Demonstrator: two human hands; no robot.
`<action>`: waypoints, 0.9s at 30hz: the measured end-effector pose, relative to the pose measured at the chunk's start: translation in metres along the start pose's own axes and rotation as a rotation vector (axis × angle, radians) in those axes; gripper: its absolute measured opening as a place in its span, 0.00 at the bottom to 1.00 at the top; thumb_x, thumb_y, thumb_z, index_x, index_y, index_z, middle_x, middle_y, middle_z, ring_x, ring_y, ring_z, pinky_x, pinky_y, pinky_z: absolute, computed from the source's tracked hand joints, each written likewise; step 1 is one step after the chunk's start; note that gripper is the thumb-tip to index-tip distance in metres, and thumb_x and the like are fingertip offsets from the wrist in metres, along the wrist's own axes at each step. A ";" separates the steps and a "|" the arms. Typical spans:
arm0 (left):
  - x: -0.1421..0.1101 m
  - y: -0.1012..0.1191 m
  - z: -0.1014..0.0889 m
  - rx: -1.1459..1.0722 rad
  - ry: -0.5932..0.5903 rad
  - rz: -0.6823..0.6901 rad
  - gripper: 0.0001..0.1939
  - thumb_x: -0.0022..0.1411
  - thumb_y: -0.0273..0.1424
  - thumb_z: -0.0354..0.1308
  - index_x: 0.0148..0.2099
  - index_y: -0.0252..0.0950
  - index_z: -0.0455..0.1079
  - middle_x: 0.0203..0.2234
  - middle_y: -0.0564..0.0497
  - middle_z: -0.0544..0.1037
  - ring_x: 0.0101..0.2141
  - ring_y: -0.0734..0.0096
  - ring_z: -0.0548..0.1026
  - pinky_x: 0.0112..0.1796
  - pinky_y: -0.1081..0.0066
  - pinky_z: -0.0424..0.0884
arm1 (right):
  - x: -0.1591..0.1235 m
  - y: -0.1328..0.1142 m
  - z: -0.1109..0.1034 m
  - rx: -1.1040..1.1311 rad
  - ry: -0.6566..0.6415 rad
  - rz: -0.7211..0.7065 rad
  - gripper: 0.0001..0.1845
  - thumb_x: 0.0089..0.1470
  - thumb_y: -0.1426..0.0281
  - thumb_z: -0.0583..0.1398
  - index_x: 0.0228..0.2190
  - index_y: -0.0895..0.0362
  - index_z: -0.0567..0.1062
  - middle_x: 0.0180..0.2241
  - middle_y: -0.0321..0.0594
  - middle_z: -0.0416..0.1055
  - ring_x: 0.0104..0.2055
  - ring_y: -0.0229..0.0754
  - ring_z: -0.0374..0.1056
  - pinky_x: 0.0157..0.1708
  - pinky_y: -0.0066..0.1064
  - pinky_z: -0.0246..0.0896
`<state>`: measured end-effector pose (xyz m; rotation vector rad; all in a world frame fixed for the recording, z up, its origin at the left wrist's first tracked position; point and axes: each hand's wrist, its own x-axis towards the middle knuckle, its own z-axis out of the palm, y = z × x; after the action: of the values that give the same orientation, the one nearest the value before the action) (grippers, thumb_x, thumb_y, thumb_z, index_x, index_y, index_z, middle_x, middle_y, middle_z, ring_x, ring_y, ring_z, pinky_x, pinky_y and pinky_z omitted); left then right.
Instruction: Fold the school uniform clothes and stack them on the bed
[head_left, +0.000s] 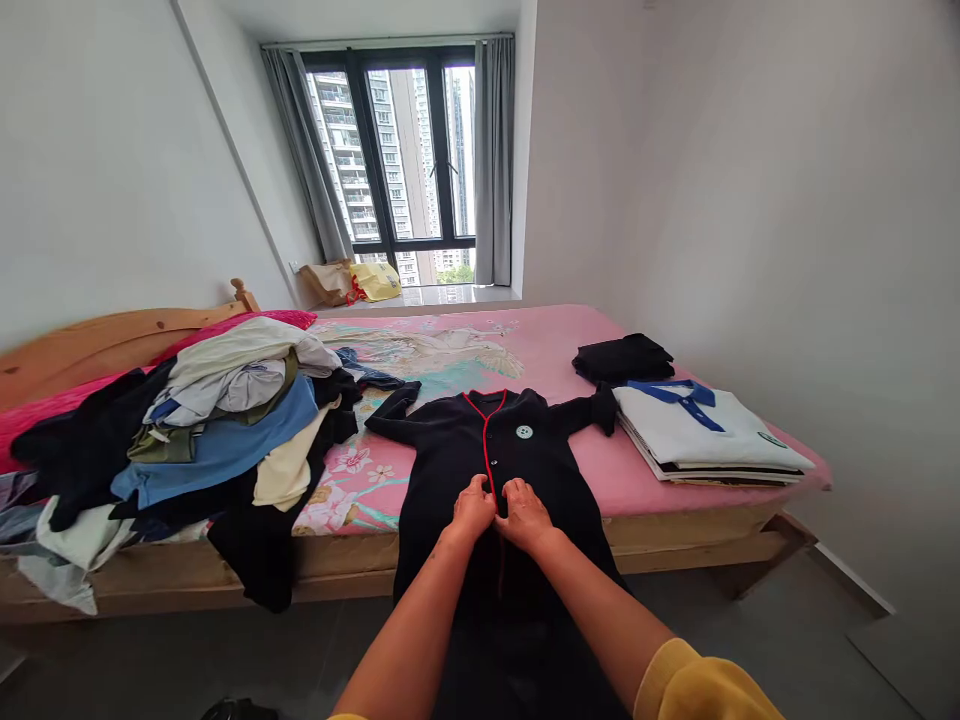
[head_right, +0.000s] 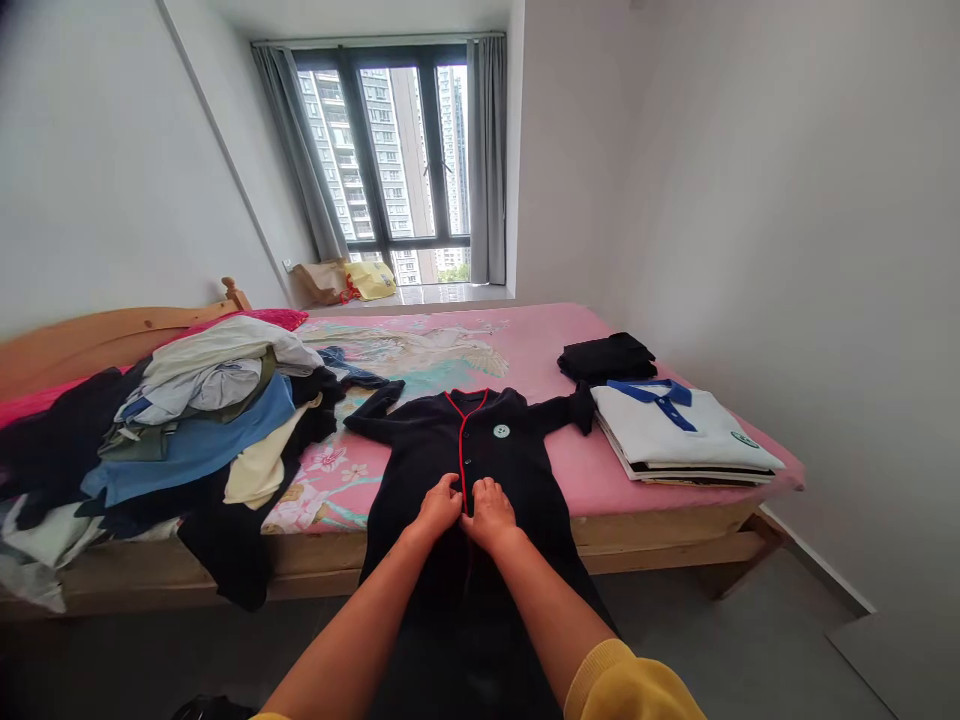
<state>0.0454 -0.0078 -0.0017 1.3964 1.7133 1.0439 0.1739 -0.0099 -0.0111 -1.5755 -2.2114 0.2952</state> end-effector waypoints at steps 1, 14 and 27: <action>0.001 0.001 0.000 -0.023 -0.016 -0.018 0.19 0.48 0.23 0.58 0.45 0.37 0.69 0.22 0.54 0.76 0.30 0.68 0.75 0.35 0.71 0.67 | 0.000 0.000 0.001 0.000 0.004 0.005 0.17 0.46 0.60 0.59 0.36 0.58 0.67 0.40 0.47 0.64 0.41 0.46 0.62 0.41 0.35 0.57; 0.001 -0.007 -0.002 -0.173 -0.146 -0.040 0.27 0.49 0.18 0.53 0.54 0.32 0.62 0.32 0.49 0.79 0.26 0.77 0.74 0.30 0.76 0.67 | 0.011 0.012 0.000 0.173 0.011 0.118 0.04 0.48 0.72 0.55 0.27 0.57 0.70 0.36 0.42 0.67 0.39 0.41 0.64 0.35 0.28 0.55; -0.011 0.006 0.022 0.221 0.096 -0.038 0.30 0.49 0.26 0.57 0.55 0.45 0.61 0.32 0.54 0.77 0.37 0.66 0.74 0.37 0.69 0.63 | 0.019 0.032 -0.001 0.361 0.001 0.124 0.02 0.41 0.73 0.59 0.20 0.57 0.72 0.33 0.38 0.69 0.35 0.36 0.66 0.36 0.24 0.59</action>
<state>0.0691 -0.0141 -0.0055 1.4623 1.9667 0.9360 0.1961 0.0188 -0.0190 -1.5079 -1.9276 0.6883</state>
